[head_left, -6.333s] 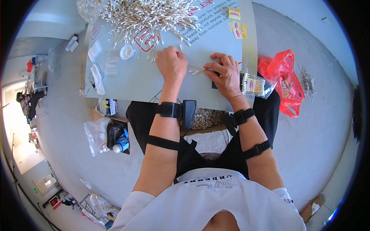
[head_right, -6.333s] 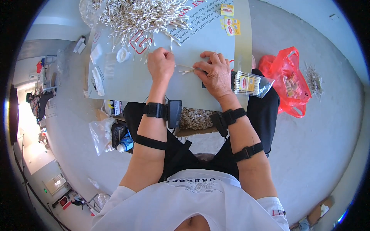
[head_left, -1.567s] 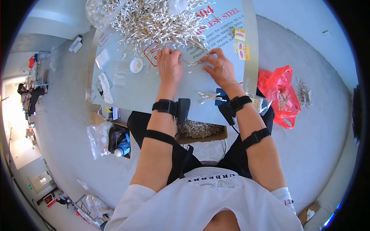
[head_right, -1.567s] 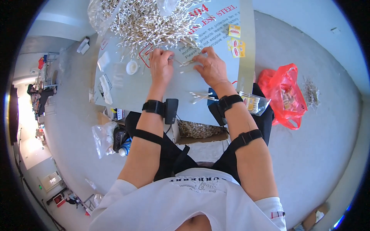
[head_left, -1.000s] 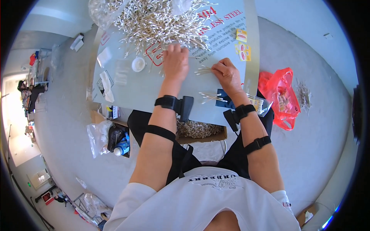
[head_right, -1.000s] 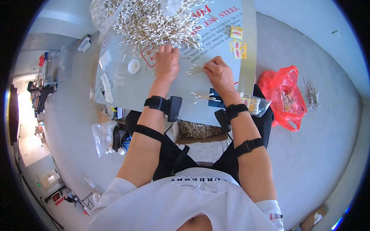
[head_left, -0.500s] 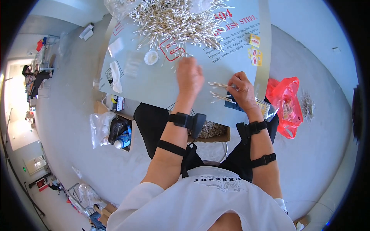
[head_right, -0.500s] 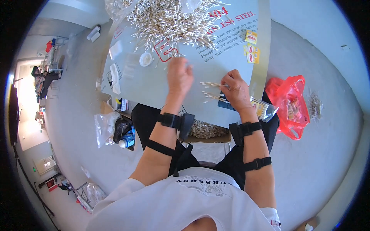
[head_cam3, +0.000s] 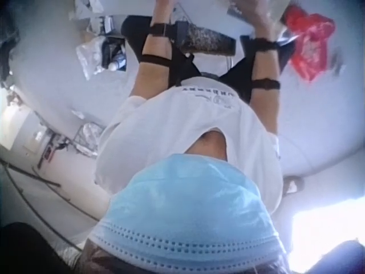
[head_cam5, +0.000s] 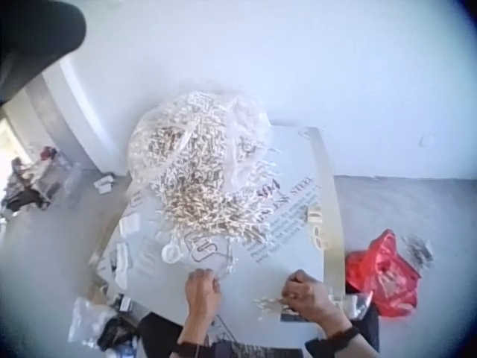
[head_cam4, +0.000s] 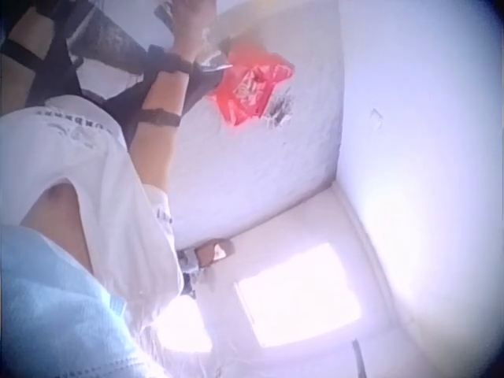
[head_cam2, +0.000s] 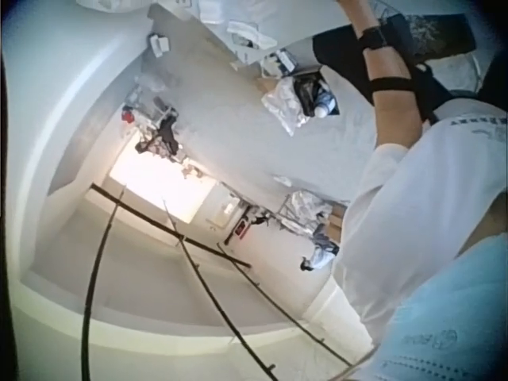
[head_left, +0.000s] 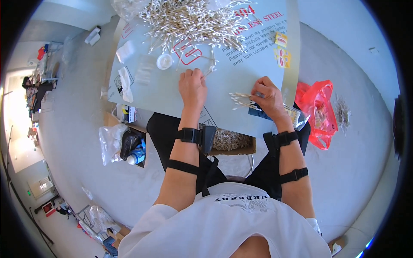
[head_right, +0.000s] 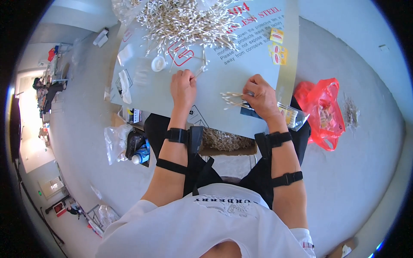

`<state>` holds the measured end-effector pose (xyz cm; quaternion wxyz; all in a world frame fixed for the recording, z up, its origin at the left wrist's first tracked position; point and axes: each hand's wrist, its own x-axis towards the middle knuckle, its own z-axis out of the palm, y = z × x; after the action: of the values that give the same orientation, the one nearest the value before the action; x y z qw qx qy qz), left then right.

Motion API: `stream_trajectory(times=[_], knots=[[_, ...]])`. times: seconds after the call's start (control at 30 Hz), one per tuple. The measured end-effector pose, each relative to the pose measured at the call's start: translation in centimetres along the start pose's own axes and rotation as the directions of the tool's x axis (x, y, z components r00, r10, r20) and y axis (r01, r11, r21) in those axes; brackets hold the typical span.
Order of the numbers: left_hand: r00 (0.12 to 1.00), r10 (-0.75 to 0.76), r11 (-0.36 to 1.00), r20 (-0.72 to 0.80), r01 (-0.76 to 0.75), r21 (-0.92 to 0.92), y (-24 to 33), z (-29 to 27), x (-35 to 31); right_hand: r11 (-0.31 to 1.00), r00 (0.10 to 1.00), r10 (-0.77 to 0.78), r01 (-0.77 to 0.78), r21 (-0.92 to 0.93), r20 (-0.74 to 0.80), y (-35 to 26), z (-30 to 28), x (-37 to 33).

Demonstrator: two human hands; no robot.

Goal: The recorder is counting, bundling, and bagging small white cotton swabs at a workbench in a manufacturing environment.

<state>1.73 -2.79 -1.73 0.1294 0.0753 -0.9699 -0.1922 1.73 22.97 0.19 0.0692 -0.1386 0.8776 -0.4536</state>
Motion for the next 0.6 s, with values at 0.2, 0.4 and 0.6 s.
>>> stream_trajectory(times=[0.2,0.4,0.6], knots=[[0.947,0.318,0.939,0.031,-0.311,-0.144,4.7,1.4,0.0,0.995,0.996,-0.082,0.082,-0.052,-0.016,-0.2,0.1,-0.1],[0.921,0.39,0.907,-0.006,-0.385,-0.171,6.9,3.2,2.2,0.995,0.996,-0.086,0.084,-0.051,-0.032,-0.1,0.4,-0.5],[0.9,0.435,0.891,0.031,-0.425,-0.16,6.6,3.0,1.3,0.993,0.994,-0.106,0.104,-0.046,-0.034,0.0,0.3,-0.9]])
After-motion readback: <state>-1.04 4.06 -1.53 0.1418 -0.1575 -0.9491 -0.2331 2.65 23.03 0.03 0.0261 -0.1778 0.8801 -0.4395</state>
